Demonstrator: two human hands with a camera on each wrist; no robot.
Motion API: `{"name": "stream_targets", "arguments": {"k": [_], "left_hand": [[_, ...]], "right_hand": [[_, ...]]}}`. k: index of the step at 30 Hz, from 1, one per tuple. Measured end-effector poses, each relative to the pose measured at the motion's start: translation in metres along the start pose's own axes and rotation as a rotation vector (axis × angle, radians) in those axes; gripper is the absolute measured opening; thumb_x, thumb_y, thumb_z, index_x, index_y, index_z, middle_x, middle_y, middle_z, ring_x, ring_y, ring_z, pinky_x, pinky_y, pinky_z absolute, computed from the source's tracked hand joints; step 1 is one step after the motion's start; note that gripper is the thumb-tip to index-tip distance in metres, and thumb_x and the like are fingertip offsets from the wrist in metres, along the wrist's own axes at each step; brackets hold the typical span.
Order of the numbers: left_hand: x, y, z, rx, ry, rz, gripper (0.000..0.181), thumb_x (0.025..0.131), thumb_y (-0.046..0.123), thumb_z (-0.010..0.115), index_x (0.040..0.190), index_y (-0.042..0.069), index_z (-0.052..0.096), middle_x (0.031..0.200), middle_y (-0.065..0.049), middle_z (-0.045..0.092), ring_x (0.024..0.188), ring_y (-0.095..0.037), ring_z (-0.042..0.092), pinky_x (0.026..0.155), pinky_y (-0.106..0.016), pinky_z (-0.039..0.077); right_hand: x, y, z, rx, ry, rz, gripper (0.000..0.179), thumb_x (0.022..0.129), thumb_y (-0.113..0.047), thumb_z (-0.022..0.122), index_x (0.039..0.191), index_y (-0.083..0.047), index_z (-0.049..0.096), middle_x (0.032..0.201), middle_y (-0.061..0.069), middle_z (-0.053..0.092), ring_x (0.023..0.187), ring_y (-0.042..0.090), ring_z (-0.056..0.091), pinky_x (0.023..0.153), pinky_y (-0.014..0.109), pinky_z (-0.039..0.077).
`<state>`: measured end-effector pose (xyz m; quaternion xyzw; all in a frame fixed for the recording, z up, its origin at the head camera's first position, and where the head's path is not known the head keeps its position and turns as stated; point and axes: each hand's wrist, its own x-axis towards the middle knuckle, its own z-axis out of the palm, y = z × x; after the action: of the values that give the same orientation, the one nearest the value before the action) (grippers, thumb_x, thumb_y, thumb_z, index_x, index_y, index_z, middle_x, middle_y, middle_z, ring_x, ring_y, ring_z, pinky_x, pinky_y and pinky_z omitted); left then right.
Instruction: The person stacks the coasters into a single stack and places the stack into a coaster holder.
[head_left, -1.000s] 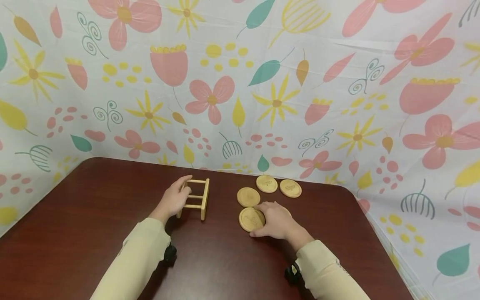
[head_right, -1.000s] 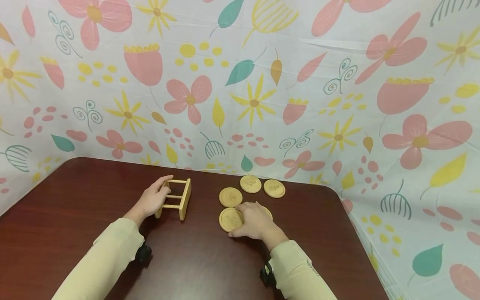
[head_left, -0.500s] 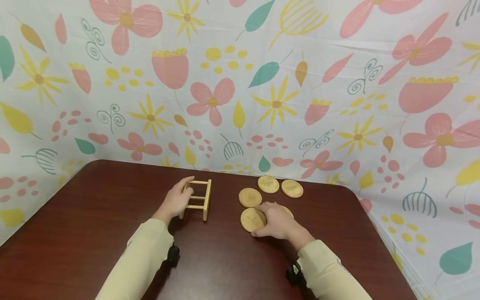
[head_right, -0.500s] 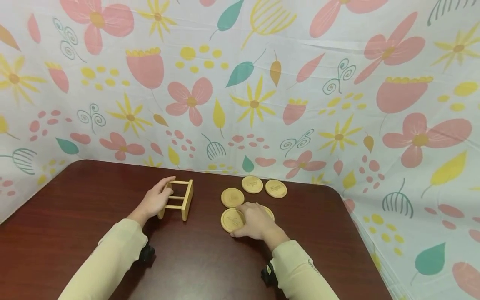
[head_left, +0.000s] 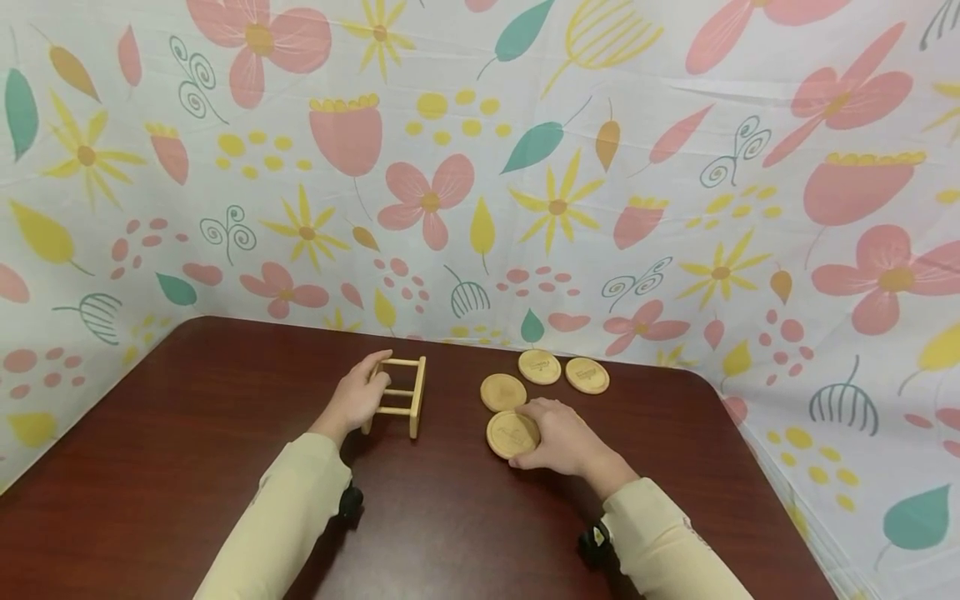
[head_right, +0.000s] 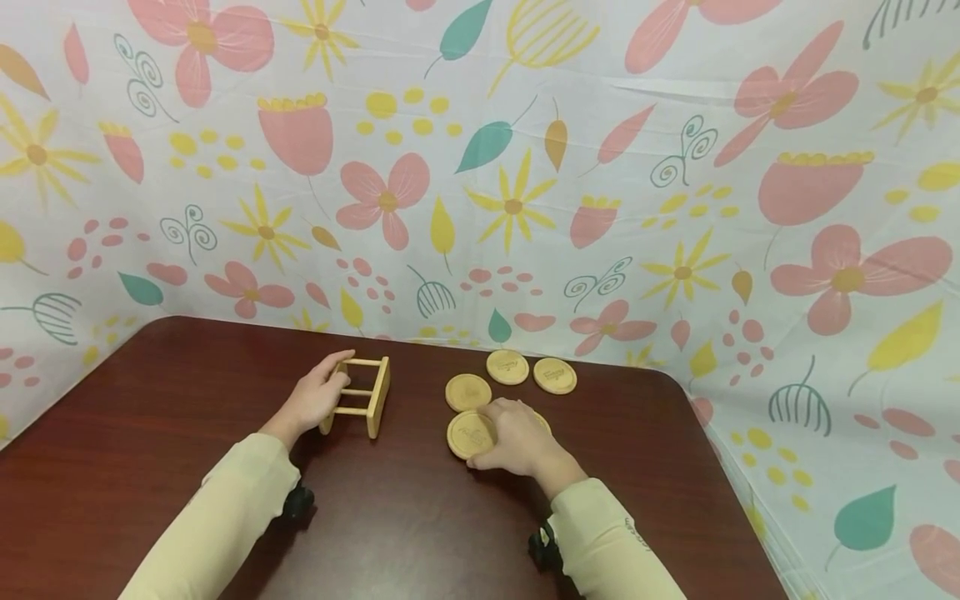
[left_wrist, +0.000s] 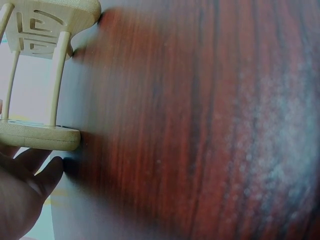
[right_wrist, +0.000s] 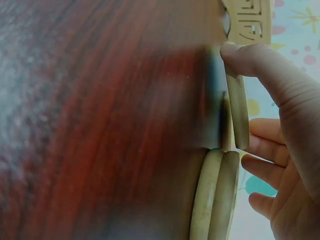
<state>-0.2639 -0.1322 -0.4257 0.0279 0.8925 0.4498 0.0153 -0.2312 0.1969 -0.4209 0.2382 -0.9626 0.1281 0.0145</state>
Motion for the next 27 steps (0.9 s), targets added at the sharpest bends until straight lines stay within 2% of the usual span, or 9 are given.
{"name": "stream_targets", "arguments": {"k": [4, 8, 11, 14, 27], "left_hand": [[-0.001, 0.001, 0.0, -0.006, -0.001, -0.005, 0.047, 0.092, 0.031, 0.031, 0.139, 0.032, 0.03, 0.144, -0.008, 0.028, 0.126, -0.032, 0.033, 0.097, -0.052, 0.03], [-0.005, 0.002, 0.001, -0.009, -0.007, -0.019, 0.046, 0.092, 0.031, 0.032, 0.138, 0.034, 0.03, 0.144, -0.006, 0.028, 0.122, -0.029, 0.037, 0.094, -0.049, 0.033], [-0.005, 0.002, 0.001, -0.011, 0.002, -0.015, 0.046, 0.092, 0.031, 0.032, 0.137, 0.034, 0.031, 0.143, -0.006, 0.029, 0.12, -0.028, 0.038, 0.093, -0.048, 0.034], [-0.005, 0.003, 0.0, -0.005, 0.012, -0.003, 0.046, 0.092, 0.03, 0.033, 0.138, 0.032, 0.031, 0.143, -0.007, 0.03, 0.122, -0.03, 0.037, 0.095, -0.05, 0.033], [-0.004, 0.004, -0.002, 0.006, -0.002, 0.002, 0.046, 0.093, 0.03, 0.031, 0.138, 0.031, 0.031, 0.143, -0.008, 0.03, 0.124, -0.031, 0.036, 0.096, -0.052, 0.032]], "right_hand": [[-0.001, 0.002, -0.003, 0.023, 0.015, 0.013, 0.079, 0.058, -0.054, 0.073, 0.122, -0.011, 0.055, 0.12, 0.004, 0.054, 0.113, 0.023, 0.047, 0.096, 0.043, 0.034], [-0.006, 0.003, -0.005, 0.036, 0.029, 0.021, 0.078, 0.059, -0.055, 0.072, 0.122, -0.012, 0.056, 0.12, 0.002, 0.054, 0.112, 0.021, 0.048, 0.093, 0.041, 0.038], [-0.008, 0.005, -0.009, 0.037, 0.071, 0.005, 0.076, 0.059, -0.053, 0.073, 0.12, -0.013, 0.056, 0.115, -0.001, 0.055, 0.106, 0.017, 0.05, 0.088, 0.037, 0.042], [-0.01, 0.008, -0.012, 0.047, 0.113, -0.002, 0.076, 0.058, -0.052, 0.074, 0.12, -0.012, 0.056, 0.113, -0.003, 0.056, 0.103, 0.015, 0.051, 0.086, 0.037, 0.043], [-0.019, 0.019, -0.02, 0.08, 0.155, 0.035, 0.08, 0.059, -0.053, 0.074, 0.122, -0.009, 0.054, 0.116, 0.0, 0.055, 0.107, 0.018, 0.051, 0.088, 0.038, 0.043]]}}
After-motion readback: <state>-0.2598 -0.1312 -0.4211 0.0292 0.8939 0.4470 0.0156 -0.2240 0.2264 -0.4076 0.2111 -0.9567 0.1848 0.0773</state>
